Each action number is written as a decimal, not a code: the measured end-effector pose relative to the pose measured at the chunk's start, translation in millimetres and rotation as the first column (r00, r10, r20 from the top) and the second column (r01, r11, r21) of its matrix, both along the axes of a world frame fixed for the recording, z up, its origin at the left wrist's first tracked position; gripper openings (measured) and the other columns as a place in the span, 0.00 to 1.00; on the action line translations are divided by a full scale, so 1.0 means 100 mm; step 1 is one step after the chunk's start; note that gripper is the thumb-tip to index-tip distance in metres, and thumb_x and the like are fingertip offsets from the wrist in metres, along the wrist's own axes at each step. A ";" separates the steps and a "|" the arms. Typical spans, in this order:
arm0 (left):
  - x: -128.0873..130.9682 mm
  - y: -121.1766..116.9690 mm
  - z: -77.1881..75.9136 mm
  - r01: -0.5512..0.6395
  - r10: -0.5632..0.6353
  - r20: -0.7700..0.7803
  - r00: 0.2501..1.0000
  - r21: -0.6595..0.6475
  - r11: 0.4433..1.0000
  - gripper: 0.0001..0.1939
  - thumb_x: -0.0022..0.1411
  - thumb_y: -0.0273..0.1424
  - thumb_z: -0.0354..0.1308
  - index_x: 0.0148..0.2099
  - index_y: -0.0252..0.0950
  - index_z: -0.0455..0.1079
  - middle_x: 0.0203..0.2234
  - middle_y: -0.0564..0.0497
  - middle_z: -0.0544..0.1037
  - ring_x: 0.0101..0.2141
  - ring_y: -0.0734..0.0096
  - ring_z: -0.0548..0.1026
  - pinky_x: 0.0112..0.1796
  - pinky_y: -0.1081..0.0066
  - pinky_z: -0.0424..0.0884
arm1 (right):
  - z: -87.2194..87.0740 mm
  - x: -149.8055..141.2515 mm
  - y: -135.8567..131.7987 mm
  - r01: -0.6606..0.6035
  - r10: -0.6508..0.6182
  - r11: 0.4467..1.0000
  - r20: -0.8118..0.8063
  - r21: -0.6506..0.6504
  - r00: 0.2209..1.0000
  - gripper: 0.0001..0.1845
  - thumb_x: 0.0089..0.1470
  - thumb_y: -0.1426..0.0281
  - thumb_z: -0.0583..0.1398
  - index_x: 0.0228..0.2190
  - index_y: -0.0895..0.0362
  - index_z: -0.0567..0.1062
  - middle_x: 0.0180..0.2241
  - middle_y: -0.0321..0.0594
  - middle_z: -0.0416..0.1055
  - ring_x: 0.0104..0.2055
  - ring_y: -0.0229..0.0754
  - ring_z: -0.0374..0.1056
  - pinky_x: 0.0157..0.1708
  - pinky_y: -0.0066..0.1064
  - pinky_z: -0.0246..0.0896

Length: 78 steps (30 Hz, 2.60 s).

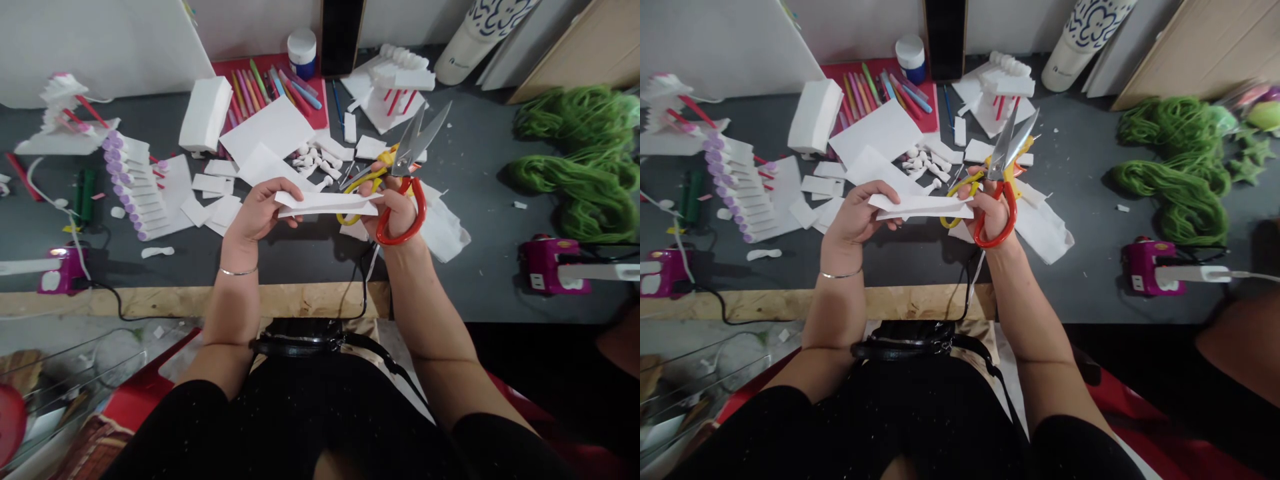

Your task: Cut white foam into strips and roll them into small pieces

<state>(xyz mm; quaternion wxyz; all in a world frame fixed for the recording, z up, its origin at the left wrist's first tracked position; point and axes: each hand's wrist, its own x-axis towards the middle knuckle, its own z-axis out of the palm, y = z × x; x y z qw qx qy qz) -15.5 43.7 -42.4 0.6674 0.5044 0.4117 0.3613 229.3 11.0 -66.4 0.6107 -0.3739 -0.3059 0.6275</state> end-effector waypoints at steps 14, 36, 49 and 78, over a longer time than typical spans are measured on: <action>-0.08 0.02 0.04 0.032 -0.023 -0.112 0.993 0.073 0.997 0.26 0.62 0.56 0.66 0.37 0.36 0.75 0.26 0.52 0.76 0.25 0.72 0.81 0.19 0.78 0.75 | -0.04 0.01 -0.01 0.027 -0.024 0.999 0.136 -0.020 0.990 0.29 0.40 0.66 0.72 0.46 0.43 0.72 0.33 0.33 0.68 0.33 0.41 0.69 0.28 0.35 0.68; -0.24 0.04 0.10 0.168 -0.110 -0.371 0.922 0.128 0.978 0.32 0.55 0.60 0.69 0.44 0.36 0.78 0.34 0.47 0.83 0.35 0.66 0.81 0.33 0.74 0.78 | -0.19 0.01 -0.01 0.108 -0.105 0.994 0.198 -0.001 0.974 0.29 0.43 0.56 0.77 0.45 0.43 0.74 0.32 0.32 0.70 0.35 0.42 0.73 0.31 0.34 0.73; -0.07 0.15 0.36 0.684 -0.529 -0.613 0.588 0.027 0.729 0.27 0.63 0.52 0.64 0.55 0.40 0.80 0.44 0.47 0.86 0.40 0.64 0.81 0.36 0.76 0.71 | -0.06 -0.14 -0.10 -0.012 0.024 0.999 0.239 -0.053 0.971 0.27 0.42 0.61 0.76 0.43 0.44 0.73 0.29 0.30 0.70 0.27 0.37 0.66 0.24 0.31 0.64; 0.56 -0.10 -0.01 0.045 -0.047 -0.214 0.976 -0.016 0.999 0.25 0.66 0.55 0.62 0.35 0.38 0.70 0.23 0.53 0.78 0.18 0.73 0.76 0.22 0.72 0.73 | -0.09 -0.22 -0.08 0.014 -0.012 1.000 0.170 -0.008 0.985 0.31 0.42 0.53 0.78 0.43 0.47 0.72 0.26 0.28 0.68 0.25 0.36 0.64 0.26 0.33 0.64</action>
